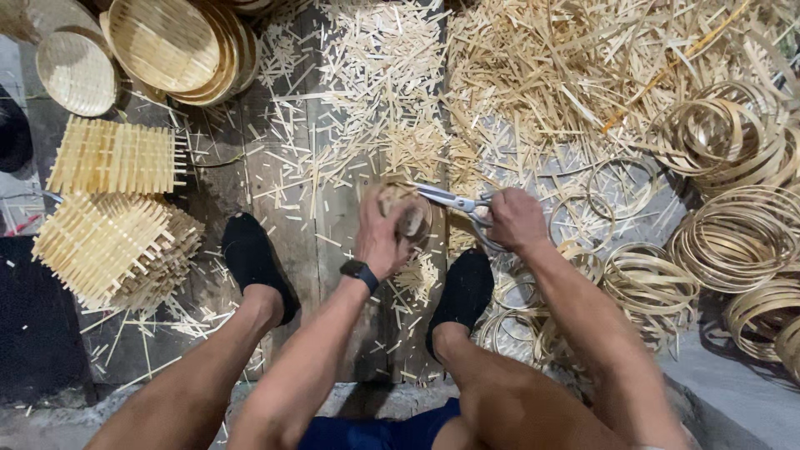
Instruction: The person weaves thin bamboo strips into small round bowls using a wooden jig and shears. They repeatedly place a bamboo ring on the jig, trim excess material, and stack the finished bowls.
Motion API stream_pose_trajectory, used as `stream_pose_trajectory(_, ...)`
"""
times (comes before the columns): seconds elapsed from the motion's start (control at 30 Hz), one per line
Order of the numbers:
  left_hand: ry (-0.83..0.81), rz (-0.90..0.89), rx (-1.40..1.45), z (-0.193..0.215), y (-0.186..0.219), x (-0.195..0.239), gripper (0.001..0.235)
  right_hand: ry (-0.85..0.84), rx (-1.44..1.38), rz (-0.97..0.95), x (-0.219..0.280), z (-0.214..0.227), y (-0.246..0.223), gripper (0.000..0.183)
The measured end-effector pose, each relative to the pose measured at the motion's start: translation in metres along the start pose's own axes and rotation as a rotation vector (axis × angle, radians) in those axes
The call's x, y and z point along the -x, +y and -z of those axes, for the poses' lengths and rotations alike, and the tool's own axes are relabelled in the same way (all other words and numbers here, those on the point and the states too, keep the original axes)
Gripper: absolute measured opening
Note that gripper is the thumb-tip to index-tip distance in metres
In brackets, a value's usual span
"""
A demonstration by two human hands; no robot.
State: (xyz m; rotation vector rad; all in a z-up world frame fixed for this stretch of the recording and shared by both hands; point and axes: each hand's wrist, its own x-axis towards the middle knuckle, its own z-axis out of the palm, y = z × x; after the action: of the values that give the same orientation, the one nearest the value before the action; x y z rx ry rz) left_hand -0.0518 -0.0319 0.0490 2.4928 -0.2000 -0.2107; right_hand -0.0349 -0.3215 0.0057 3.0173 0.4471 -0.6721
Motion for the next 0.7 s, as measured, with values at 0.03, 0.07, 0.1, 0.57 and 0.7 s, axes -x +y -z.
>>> stream_pose_trajectory(0.03,0.035,0.061,0.097,-0.001,0.003,0.004,0.077,-0.001,-0.023,-0.003,0.001,0.001,0.004,0.03)
stream_pose_trajectory(0.07,0.069,0.122,0.197,-0.003,0.007,0.009,0.081,-0.004,-0.044,-0.007,0.003,0.002,0.006,0.031)
stream_pose_trajectory(0.1,0.102,0.184,0.297,-0.005,0.009,0.011,0.086,-0.044,-0.05,-0.026,0.002,0.002,0.007,0.034)
stream_pose_trajectory(0.57,0.063,0.017,0.238,-0.008,0.004,0.009,0.073,0.057,-0.098,-0.056,0.005,0.012,0.004,0.05)
stream_pose_trajectory(0.7,-0.033,-0.049,0.238,-0.003,0.004,0.004,0.069,-0.013,-0.046,-0.048,-0.007,0.012,-0.013,0.051)
